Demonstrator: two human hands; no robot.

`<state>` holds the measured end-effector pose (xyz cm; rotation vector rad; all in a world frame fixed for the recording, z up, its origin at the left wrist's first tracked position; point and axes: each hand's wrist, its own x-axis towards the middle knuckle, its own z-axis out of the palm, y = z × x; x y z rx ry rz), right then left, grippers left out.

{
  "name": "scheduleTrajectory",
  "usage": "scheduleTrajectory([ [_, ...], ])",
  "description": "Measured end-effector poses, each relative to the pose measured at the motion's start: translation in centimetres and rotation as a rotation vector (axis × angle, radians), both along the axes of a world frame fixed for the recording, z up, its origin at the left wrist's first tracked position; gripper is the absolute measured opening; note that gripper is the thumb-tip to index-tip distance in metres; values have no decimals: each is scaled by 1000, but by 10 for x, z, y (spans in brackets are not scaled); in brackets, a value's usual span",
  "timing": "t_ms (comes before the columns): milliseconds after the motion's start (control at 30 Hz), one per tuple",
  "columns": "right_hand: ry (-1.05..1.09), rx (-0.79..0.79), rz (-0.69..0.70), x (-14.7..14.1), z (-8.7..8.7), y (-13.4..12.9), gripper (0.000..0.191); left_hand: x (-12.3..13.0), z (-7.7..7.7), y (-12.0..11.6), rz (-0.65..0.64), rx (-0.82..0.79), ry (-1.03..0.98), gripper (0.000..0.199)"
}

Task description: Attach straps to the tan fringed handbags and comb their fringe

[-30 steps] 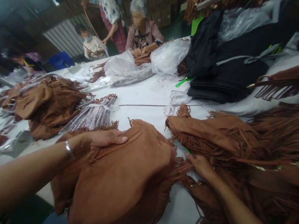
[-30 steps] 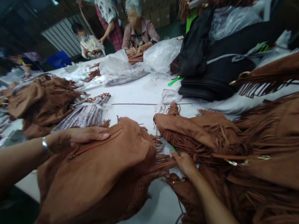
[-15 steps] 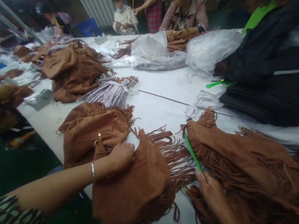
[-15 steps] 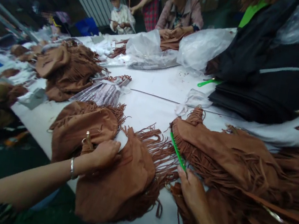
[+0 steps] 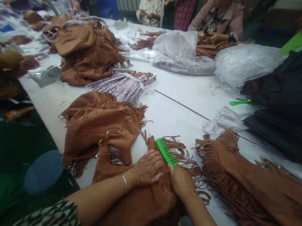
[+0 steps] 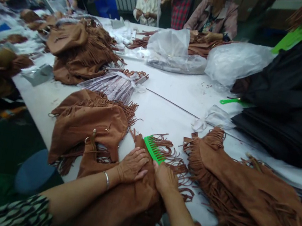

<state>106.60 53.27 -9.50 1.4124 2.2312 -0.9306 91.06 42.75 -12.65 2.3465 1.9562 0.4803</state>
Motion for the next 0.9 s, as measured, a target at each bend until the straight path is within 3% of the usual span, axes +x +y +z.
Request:
scheduleTrajectory([
  [167, -87, 61, -79, 3, -9, 55, 55, 2, -8, 2, 26, 61, -8, 49],
  [367, -118, 142, -173, -1, -17, 125, 39, 2, -11, 3, 56, 8, -20, 53],
  [500, -140, 209, -249, 3, -6, 177, 35, 2, -8, 4, 67, -38, -40, 55],
  [567, -101, 214, -235, 3, 6, 189, 43, 1, -7, 5, 60, -45, -57, 55],
  [667, 39, 173, -117, -6, 23, 158, 61, 1, -6, 7, 60, -47, -76, 55],
  [833, 153, 31, 112, -23, 30, 32, 46, 0, -2, 9, 56, -78, -80, 55],
  [900, 102, -6, 136, -21, 22, 8, 42, 1, -1, 9, 54, -81, -84, 53],
])
